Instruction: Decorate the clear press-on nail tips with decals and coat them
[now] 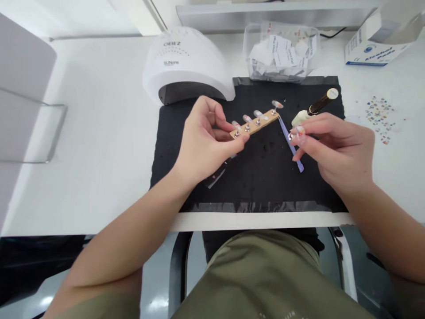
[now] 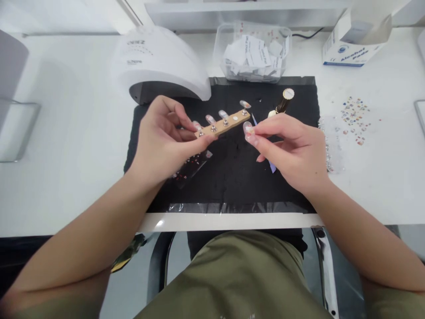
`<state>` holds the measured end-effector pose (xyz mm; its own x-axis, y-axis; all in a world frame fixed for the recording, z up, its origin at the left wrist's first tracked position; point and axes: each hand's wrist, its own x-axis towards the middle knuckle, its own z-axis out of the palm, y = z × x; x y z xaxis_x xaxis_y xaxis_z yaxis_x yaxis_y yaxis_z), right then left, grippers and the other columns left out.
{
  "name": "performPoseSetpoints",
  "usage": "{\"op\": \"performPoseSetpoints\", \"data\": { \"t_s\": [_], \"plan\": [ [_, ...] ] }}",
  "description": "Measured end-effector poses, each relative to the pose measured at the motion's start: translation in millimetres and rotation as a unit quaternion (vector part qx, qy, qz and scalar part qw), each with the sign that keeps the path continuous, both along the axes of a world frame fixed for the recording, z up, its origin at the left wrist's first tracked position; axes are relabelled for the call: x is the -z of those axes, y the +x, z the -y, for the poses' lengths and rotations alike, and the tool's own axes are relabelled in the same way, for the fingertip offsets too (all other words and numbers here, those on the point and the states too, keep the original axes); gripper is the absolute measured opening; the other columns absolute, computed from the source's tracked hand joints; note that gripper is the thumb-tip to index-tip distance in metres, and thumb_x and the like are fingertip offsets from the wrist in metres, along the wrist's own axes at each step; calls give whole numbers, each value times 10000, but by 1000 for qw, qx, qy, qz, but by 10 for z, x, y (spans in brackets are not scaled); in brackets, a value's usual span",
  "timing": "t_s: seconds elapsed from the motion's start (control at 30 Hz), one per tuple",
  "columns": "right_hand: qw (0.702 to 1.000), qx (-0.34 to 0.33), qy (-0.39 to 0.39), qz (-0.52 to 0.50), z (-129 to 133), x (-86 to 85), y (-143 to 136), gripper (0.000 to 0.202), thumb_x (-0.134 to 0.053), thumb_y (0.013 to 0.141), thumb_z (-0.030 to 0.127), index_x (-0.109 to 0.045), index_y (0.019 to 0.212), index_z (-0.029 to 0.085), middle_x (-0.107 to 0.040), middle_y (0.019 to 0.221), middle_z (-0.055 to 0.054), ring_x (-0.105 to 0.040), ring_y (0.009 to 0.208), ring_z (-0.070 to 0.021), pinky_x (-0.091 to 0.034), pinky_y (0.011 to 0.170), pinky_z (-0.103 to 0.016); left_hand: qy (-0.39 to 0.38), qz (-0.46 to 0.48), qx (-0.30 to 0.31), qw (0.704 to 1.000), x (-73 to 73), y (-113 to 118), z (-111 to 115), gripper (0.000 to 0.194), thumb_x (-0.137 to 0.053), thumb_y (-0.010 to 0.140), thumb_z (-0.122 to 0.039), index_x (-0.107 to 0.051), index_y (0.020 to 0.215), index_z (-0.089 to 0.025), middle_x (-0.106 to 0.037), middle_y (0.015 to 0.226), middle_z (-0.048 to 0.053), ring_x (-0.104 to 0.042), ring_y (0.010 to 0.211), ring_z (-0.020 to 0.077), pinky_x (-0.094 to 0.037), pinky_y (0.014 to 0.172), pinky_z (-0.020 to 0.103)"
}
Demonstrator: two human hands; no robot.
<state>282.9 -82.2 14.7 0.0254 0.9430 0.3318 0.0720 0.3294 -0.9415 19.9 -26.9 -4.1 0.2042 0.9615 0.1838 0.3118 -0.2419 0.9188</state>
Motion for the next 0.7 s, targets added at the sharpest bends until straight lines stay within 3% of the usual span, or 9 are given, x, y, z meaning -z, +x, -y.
{"op": "performPoseSetpoints", "data": {
  "t_s": [0.2,0.4,0.57,0.7],
  "plan": [
    [1000,18,11,10,-20,25,31,178,-940,932,255,-924,1002,418,-835,973,30,-741,811,-123,-686,551,-244,3,72,7,997,-86,172,292,612,-988,870,-443,-411,988,-275,-596,943,-42,-761,779,147,-733,734,315],
    [999,32,13,15,-37,34,30,167,-940,936,272,-925,1009,421,-831,984,11,-743,790,-143,-686,542,-294,-16,98,-6,995,-159,225,378,640,-1008,843,-473,-410,953,-274,-580,933,-41,-771,816,154,-754,768,329],
    [998,58,-17,17,-36,23,11,122,-932,949,303,-928,976,421,-836,915,5,-731,711,-166,-664,510,-349,-12,118,3,993,-175,248,401,641,-1017,824,-416,-401,934,-276,-566,909,-47,-801,823,159,-770,753,307],
    [998,60,-25,4,-50,33,-6,81,-953,935,331,-929,972,399,-817,824,29,-740,674,-143,-660,509,-306,-3,132,22,991,-175,250,430,597,-985,849,-324,-396,936,-279,-566,888,-63,-818,825,161,-769,760,313]
  ]
}}
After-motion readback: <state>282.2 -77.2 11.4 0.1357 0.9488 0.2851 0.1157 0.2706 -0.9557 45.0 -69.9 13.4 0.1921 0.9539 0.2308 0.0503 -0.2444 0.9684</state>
